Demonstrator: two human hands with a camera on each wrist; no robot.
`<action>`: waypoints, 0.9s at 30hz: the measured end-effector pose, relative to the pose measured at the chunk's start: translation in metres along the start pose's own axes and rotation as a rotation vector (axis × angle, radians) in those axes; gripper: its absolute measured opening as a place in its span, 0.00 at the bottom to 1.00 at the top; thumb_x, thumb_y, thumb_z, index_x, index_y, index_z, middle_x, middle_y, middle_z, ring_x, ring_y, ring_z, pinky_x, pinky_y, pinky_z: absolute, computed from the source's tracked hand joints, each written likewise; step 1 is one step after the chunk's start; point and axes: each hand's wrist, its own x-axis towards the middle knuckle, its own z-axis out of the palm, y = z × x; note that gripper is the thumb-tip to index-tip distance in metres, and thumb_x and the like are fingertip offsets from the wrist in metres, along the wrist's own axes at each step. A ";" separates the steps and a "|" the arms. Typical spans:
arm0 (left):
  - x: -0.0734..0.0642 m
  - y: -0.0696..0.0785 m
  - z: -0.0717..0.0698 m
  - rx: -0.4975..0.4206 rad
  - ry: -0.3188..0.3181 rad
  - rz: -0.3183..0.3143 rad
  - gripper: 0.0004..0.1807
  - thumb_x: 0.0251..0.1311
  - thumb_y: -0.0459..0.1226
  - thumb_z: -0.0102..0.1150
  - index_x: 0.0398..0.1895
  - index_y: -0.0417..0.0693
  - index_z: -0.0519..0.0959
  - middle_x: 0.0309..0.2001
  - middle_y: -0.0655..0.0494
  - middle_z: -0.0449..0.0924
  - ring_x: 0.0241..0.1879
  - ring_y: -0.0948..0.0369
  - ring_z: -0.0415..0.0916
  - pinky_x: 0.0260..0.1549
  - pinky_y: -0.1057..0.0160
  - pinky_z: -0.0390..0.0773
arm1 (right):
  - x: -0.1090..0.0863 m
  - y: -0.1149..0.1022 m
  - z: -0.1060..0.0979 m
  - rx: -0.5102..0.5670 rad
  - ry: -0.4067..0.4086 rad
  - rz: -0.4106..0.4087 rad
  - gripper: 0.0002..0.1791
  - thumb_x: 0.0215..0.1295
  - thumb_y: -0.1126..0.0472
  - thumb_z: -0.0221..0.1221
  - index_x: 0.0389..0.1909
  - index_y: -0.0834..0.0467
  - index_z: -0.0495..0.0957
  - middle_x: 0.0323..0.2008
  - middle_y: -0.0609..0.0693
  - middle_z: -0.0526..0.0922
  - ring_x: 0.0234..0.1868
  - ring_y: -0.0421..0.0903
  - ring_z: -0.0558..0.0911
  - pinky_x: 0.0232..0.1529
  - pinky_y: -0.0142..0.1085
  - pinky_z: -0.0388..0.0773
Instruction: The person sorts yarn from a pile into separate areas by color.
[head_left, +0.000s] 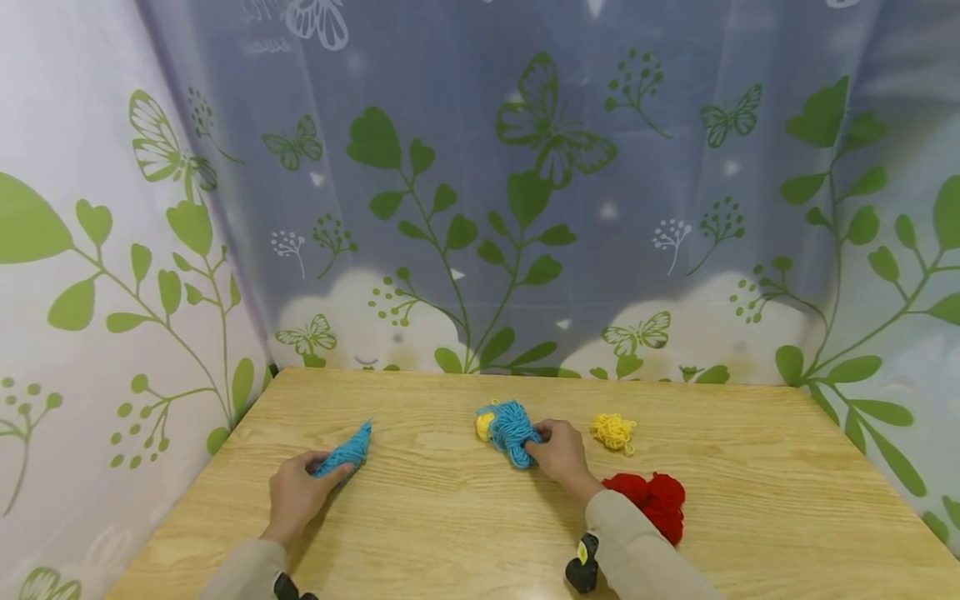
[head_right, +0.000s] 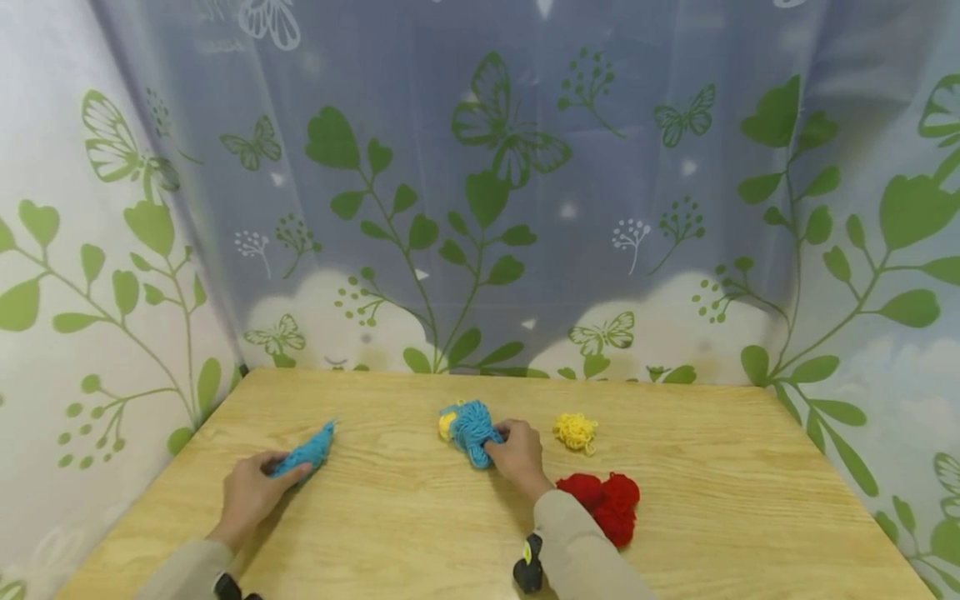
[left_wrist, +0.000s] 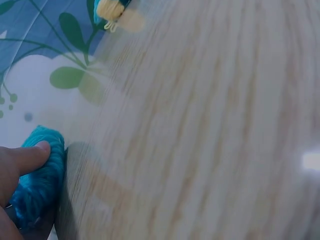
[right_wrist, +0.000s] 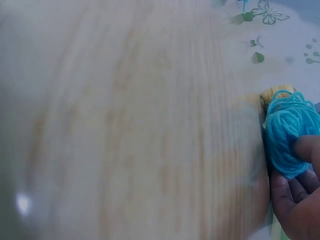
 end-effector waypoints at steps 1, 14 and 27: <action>0.000 -0.001 0.000 0.001 0.000 -0.003 0.27 0.50 0.45 0.72 0.47 0.32 0.81 0.42 0.37 0.82 0.43 0.44 0.79 0.45 0.46 0.76 | 0.000 0.001 0.000 0.001 0.003 0.003 0.13 0.57 0.67 0.64 0.43 0.68 0.82 0.35 0.56 0.84 0.37 0.50 0.81 0.35 0.42 0.80; 0.001 -0.002 -0.001 -0.015 -0.031 -0.009 0.29 0.50 0.46 0.72 0.48 0.31 0.80 0.43 0.36 0.82 0.44 0.43 0.78 0.45 0.45 0.76 | -0.004 -0.007 -0.015 0.043 0.023 0.016 0.11 0.57 0.67 0.66 0.41 0.67 0.83 0.35 0.56 0.84 0.38 0.50 0.82 0.38 0.42 0.81; 0.003 -0.003 -0.002 -0.020 -0.050 0.008 0.29 0.51 0.48 0.71 0.47 0.32 0.81 0.45 0.35 0.81 0.49 0.39 0.75 0.49 0.42 0.74 | -0.011 -0.044 -0.015 0.184 0.022 -0.014 0.11 0.59 0.65 0.65 0.43 0.64 0.83 0.36 0.54 0.84 0.38 0.49 0.83 0.36 0.40 0.82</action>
